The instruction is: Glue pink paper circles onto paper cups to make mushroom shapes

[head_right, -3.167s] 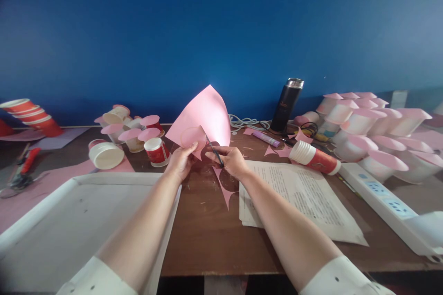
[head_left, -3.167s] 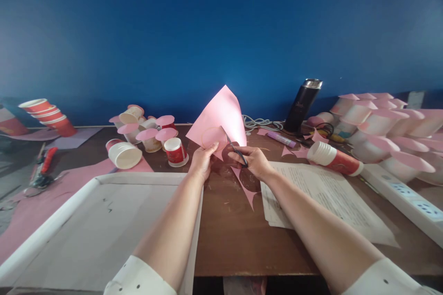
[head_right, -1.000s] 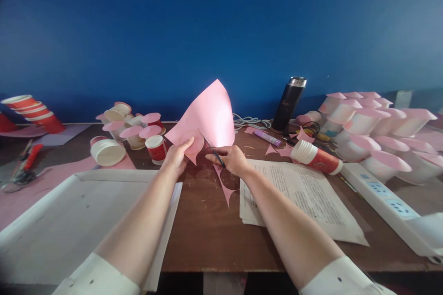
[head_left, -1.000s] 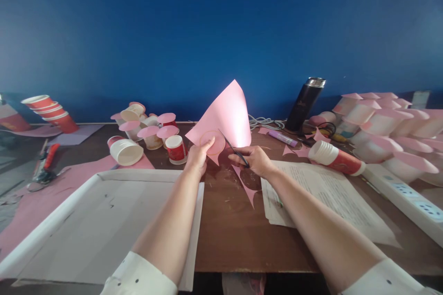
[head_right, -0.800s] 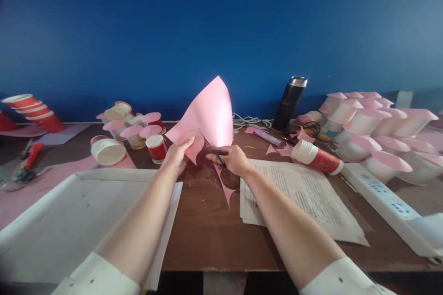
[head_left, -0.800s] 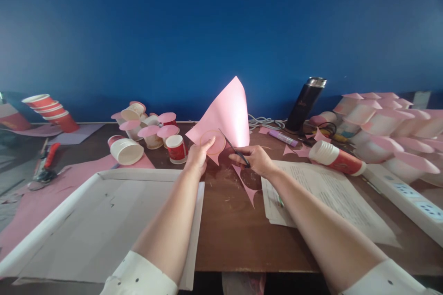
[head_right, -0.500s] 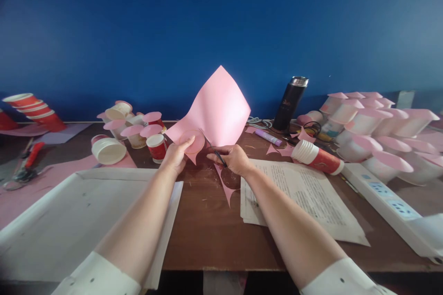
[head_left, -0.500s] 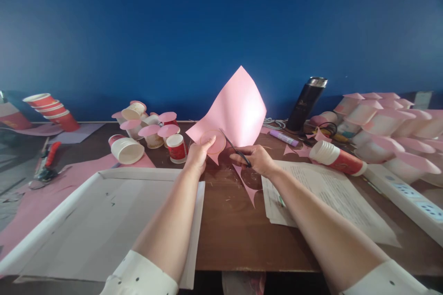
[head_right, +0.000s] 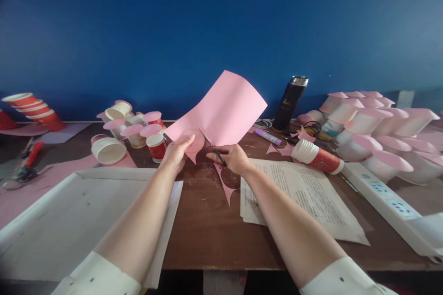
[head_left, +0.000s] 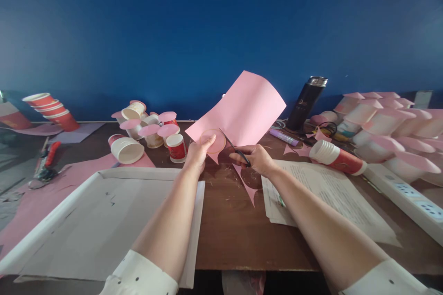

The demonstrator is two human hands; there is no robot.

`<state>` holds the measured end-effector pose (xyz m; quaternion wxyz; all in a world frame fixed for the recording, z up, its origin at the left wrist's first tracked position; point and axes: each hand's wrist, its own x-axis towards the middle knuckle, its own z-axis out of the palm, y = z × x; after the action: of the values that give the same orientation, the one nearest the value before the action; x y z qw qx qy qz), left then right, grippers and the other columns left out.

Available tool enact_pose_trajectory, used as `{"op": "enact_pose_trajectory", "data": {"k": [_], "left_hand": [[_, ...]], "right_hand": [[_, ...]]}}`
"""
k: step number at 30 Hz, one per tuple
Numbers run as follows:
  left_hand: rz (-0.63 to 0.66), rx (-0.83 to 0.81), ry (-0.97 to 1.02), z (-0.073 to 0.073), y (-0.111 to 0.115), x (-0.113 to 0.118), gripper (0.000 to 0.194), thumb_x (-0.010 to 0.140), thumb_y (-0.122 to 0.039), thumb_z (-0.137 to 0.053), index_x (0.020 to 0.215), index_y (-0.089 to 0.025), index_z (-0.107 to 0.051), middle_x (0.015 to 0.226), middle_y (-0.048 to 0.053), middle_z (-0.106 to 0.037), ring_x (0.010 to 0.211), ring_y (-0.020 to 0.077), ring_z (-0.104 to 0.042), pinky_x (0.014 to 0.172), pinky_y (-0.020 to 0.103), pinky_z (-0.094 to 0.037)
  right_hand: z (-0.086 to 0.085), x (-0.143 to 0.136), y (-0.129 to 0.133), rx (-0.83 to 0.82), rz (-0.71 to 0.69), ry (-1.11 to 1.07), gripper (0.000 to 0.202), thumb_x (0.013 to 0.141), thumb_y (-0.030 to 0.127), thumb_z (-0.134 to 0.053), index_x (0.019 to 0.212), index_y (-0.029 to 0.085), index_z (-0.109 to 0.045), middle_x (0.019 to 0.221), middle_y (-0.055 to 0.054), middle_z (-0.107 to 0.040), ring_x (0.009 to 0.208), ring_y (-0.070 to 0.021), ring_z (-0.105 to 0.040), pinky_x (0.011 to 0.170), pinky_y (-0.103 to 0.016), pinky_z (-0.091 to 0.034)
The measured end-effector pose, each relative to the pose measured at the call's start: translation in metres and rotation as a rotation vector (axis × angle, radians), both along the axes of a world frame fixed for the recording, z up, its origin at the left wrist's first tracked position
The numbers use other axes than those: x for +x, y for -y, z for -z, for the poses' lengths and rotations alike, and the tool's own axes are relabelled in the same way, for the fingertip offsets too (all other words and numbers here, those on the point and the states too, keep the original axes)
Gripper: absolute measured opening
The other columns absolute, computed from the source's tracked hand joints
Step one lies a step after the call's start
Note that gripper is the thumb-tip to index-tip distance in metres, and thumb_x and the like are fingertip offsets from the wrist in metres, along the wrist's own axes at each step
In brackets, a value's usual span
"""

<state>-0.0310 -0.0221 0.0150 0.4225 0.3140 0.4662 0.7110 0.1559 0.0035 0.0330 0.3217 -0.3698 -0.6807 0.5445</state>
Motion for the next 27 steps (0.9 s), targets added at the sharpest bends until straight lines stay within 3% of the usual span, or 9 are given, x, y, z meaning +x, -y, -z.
{"op": "enact_pose_trajectory", "data": {"k": [13, 19, 27], "left_hand": [[-0.037, -0.070, 0.014, -0.0013, -0.0005, -0.0018, 0.049, 0.048, -0.039, -0.085, 0.087, -0.011, -0.072, 0.085, 0.012, -0.073, 0.096, 0.0314, -0.066, 0.089, 0.042, -0.048], [-0.031, -0.058, -0.041, 0.0012, -0.0014, -0.0032, 0.048, 0.052, -0.042, -0.083, 0.087, -0.010, -0.073, 0.091, 0.013, -0.073, 0.097, 0.0308, -0.065, 0.090, 0.041, -0.048], [0.054, -0.047, -0.033, 0.0019, 0.0017, -0.0046, 0.049, 0.054, -0.040, -0.083, 0.091, -0.009, -0.073, 0.098, 0.014, -0.072, 0.097, 0.0317, -0.065, 0.091, 0.043, -0.047]], "right_hand": [[0.0004, 0.0005, -0.0013, -0.033, -0.011, 0.000, 0.056, 0.055, 0.050, -0.080, 0.094, 0.010, -0.072, 0.057, -0.001, -0.059, 0.044, -0.0093, -0.051, 0.043, -0.023, -0.040], [0.0055, 0.0005, -0.0034, -0.024, -0.052, -0.094, 0.051, 0.056, 0.046, -0.082, 0.090, 0.012, -0.065, 0.058, 0.000, -0.061, 0.045, -0.0105, -0.054, 0.044, -0.024, -0.044], [0.0029, 0.0036, -0.0030, -0.010, -0.045, -0.004, 0.047, 0.060, 0.046, -0.079, 0.091, 0.012, -0.070, 0.061, 0.000, -0.061, 0.046, -0.0090, -0.055, 0.045, -0.021, -0.042]]}}
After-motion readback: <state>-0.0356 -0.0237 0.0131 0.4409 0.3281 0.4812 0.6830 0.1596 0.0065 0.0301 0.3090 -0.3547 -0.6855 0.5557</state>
